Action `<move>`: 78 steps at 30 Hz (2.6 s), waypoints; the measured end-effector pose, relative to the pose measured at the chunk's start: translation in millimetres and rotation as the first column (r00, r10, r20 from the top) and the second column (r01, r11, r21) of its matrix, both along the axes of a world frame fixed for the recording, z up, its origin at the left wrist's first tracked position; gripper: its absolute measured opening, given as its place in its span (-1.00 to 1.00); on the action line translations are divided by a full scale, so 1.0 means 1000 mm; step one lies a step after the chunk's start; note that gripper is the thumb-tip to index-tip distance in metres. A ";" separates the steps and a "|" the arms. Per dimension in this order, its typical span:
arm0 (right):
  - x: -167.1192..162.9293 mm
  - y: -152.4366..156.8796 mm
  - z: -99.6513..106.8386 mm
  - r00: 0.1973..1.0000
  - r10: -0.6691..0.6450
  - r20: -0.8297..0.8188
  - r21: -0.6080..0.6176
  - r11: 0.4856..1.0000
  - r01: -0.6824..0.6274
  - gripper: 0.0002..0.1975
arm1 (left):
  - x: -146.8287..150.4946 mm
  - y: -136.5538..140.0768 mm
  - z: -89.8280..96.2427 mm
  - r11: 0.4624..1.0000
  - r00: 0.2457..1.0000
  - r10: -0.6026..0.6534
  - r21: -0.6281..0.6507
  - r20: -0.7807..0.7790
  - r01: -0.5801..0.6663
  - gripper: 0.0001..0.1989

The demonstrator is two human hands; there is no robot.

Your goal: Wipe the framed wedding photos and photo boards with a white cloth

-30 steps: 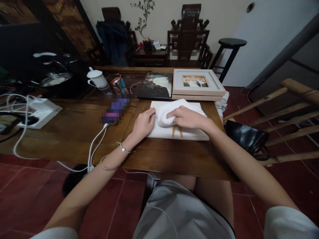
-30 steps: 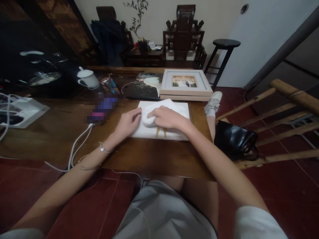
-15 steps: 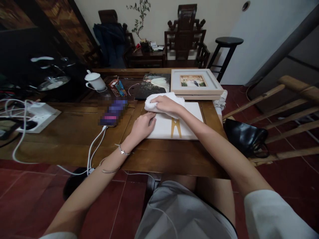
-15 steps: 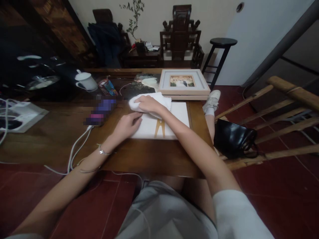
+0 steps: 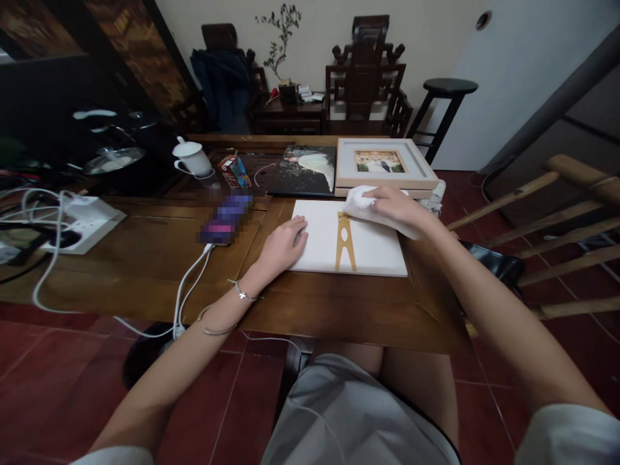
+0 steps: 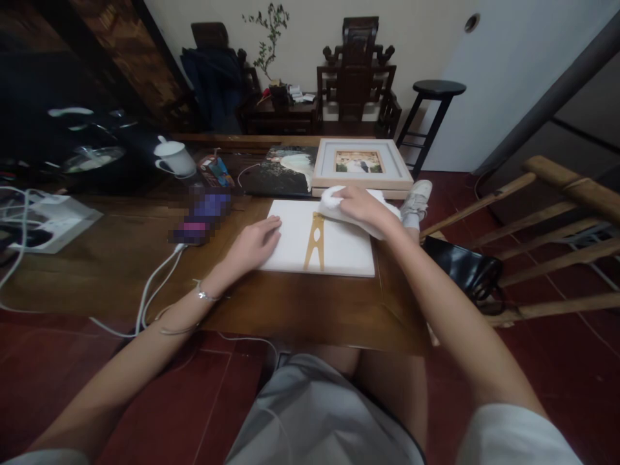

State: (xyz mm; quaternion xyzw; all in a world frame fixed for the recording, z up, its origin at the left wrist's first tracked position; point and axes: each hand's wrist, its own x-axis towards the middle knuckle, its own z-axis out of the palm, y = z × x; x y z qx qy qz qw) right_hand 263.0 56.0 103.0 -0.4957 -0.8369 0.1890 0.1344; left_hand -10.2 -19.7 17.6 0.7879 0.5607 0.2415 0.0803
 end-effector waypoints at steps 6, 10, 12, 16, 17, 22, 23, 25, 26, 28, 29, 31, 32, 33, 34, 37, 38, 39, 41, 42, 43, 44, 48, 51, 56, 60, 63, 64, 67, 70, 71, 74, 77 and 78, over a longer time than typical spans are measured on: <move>0.042 -0.038 -0.020 0.999 0.036 0.000 0.098 0.995 -0.036 -0.77 | 0.001 0.004 -0.007 0.995 0.994 -0.094 -0.019 -0.055 0.093 -0.48; 0.054 -0.085 -0.027 0.988 0.153 -0.028 0.086 0.985 -0.150 -0.83 | 0.001 0.006 -0.010 0.990 0.990 -0.131 -0.061 -0.060 0.127 -0.47; 0.056 -0.110 -0.024 0.976 0.209 -0.052 0.048 0.977 -0.207 -0.82 | 0.001 0.006 -0.010 0.989 0.989 -0.136 -0.072 -0.062 0.132 -0.48; 0.058 -0.141 -0.013 0.958 0.278 -0.069 -0.074 0.956 -0.283 -0.79 | 0.001 0.005 -0.010 0.988 0.989 -0.135 -0.079 -0.063 0.130 -0.48; 0.059 -0.143 -0.012 0.955 0.287 -0.075 -0.096 0.951 -0.294 -0.80 | 0.001 0.005 -0.010 0.988 0.989 -0.135 -0.079 -0.063 0.130 -0.48; 0.061 -0.119 -0.017 0.970 0.214 -0.111 -0.082 0.971 -0.224 -0.83 | 0.001 0.005 -0.009 0.988 0.989 -0.137 -0.077 -0.051 0.133 -0.47; 0.060 -0.110 -0.019 0.973 0.200 -0.112 -0.066 0.976 -0.208 -0.84 | 0.001 0.005 -0.009 0.988 0.989 -0.138 -0.077 -0.047 0.135 -0.47; 0.057 -0.091 -0.021 0.975 0.197 -0.107 -0.036 0.979 -0.202 -0.86 | 0.000 0.006 -0.009 0.988 0.989 -0.141 -0.076 -0.040 0.138 -0.48; 0.055 -0.081 -0.022 0.974 0.206 -0.099 -0.024 0.978 -0.209 -0.87 | 0.000 0.006 -0.010 0.987 0.989 -0.144 -0.075 -0.039 0.141 -0.48; 0.049 -0.061 -0.021 0.975 0.210 -0.071 0.008 0.978 -0.210 -0.88 | -0.001 0.006 -0.010 0.987 0.988 -0.149 -0.068 -0.038 0.146 -0.48; 0.046 -0.052 -0.021 0.977 0.208 -0.047 0.027 0.978 -0.207 -0.88 | -0.001 0.006 -0.010 0.987 0.988 -0.149 -0.064 -0.038 0.147 -0.48; 0.039 -0.035 -0.022 0.976 0.216 0.006 0.070 0.974 -0.216 -0.87 | -0.002 0.007 -0.011 0.988 0.988 -0.147 -0.058 -0.036 0.145 -0.48; 0.036 -0.027 -0.023 0.975 0.221 0.029 0.094 0.970 -0.222 -0.85 | -0.002 0.007 -0.011 0.988 0.989 -0.146 -0.057 -0.035 0.143 -0.48; 0.034 -0.021 -0.025 0.974 0.221 0.049 0.115 0.967 -0.225 -0.83 | -0.002 0.007 -0.011 0.988 0.989 -0.145 -0.057 -0.035 0.143 -0.49; 0.031 -0.016 -0.026 0.974 0.216 0.068 0.132 0.966 -0.223 -0.80 | -0.003 0.007 -0.011 0.988 0.989 -0.146 -0.058 -0.035 0.144 -0.48; 0.025 -0.011 -0.031 0.975 0.186 0.121 0.154 0.967 -0.204 -0.76 | -0.003 0.006 -0.009 0.986 0.987 -0.157 -0.056 -0.038 0.155 -0.48; 0.023 -0.014 -0.032 0.974 0.178 0.141 0.160 0.967 -0.199 -0.76 | -0.003 0.006 -0.009 0.986 0.987 -0.159 -0.054 -0.039 0.157 -0.48; 0.022 -0.018 -0.033 0.972 0.173 0.159 0.168 0.965 -0.200 -0.77 | -0.002 0.006 -0.008 0.986 0.987 -0.159 -0.053 -0.040 0.156 -0.49; 0.022 -0.032 -0.033 0.966 0.178 0.186 0.175 0.962 -0.211 -0.77 | -0.002 0.005 -0.007 0.987 0.987 -0.154 -0.059 -0.045 0.151 -0.48; 0.022 -0.041 -0.032 0.962 0.189 0.197 0.167 0.960 -0.223 -0.78 | -0.001 0.005 -0.007 0.987 0.987 -0.150 -0.065 -0.048 0.147 -0.47; 0.023 -0.051 -0.031 0.957 0.209 0.202 0.154 0.958 -0.241 -0.79 | -0.001 0.005 -0.007 0.987 0.988 -0.149 -0.070 -0.052 0.145 -0.47; 0.024 -0.063 -0.028 0.951 0.235 0.202 0.137 0.954 -0.265 -0.80 | 0.000 0.005 -0.006 0.987 0.987 -0.148 -0.073 -0.055 0.144 -0.47; 0.030 -0.112 -0.011 0.928 0.327 0.180 0.062 0.937 -0.343 -0.80 | 0.000 0.005 -0.007 0.988 0.989 -0.142 -0.065 -0.048 0.139 -0.49; 0.033 -0.140 0.006 0.922 0.340 0.186 -0.058 0.940 -0.336 -0.80 | 0.000 0.005 -0.008 0.988 0.990 -0.140 -0.068 -0.035 0.137 -0.49; 0.039 -0.142 0.012 0.918 0.385 0.091 -0.185 0.913 -0.364 -0.82 | 0.001 0.004 -0.006 0.988 0.989 -0.141 -0.076 -0.044 0.137 -0.49; 0.041 -0.107 -0.004 0.951 0.309 0.008 -0.112 0.945 -0.306 -0.90 | 0.000 0.004 -0.005 0.988 0.988 -0.145 -0.063 -0.055 0.142 -0.50; 0.033 -0.073 -0.015 0.976 0.216 -0.028 -0.042 0.975 -0.217 -0.94 | 0.000 0.005 -0.006 0.988 0.988 -0.145 -0.068 -0.048 0.142 -0.50; 0.028 -0.063 -0.017 0.982 0.183 -0.050 -0.019 0.983 -0.184 -0.94 | -0.001 0.005 -0.006 0.987 0.988 -0.144 -0.071 -0.047 0.141 -0.49; 0.001 -0.038 -0.022 0.987 0.090 -0.136 0.063 0.995 -0.082 -0.92 | -0.001 0.005 -0.007 0.988 0.989 -0.143 -0.070 -0.047 0.140 -0.49; -0.034 -0.027 -0.027 0.992 0.070 -0.107 0.101 0.993 -0.059 -0.82 | -0.002 0.006 -0.008 0.988 0.988 -0.145 -0.058 -0.051 0.142 -0.48; -0.045 -0.027 -0.029 0.996 0.074 -0.059 0.108 0.992 -0.068 -0.78 | -0.002 0.006 -0.008 0.988 0.988 -0.148 -0.057 -0.049 0.145 -0.47; -0.070 -0.035 -0.034 0.987 0.121 0.106 0.155 0.979 -0.136 -0.67 | -0.003 0.007 -0.007 0.984 0.986 -0.167 -0.067 -0.029 0.165 -0.47; -0.078 -0.057 -0.038 0.957 0.220 0.190 0.162 0.954 -0.251 -0.62 | -0.005 0.007 -0.006 0.980 0.983 -0.181 -0.080 0.002 0.181 -0.47; -0.078 -0.067 -0.039 0.947 0.255 0.194 0.139 0.949 -0.284 -0.62 | -0.005 0.007 -0.006 0.980 0.983 -0.181 -0.085 0.006 0.181 -0.46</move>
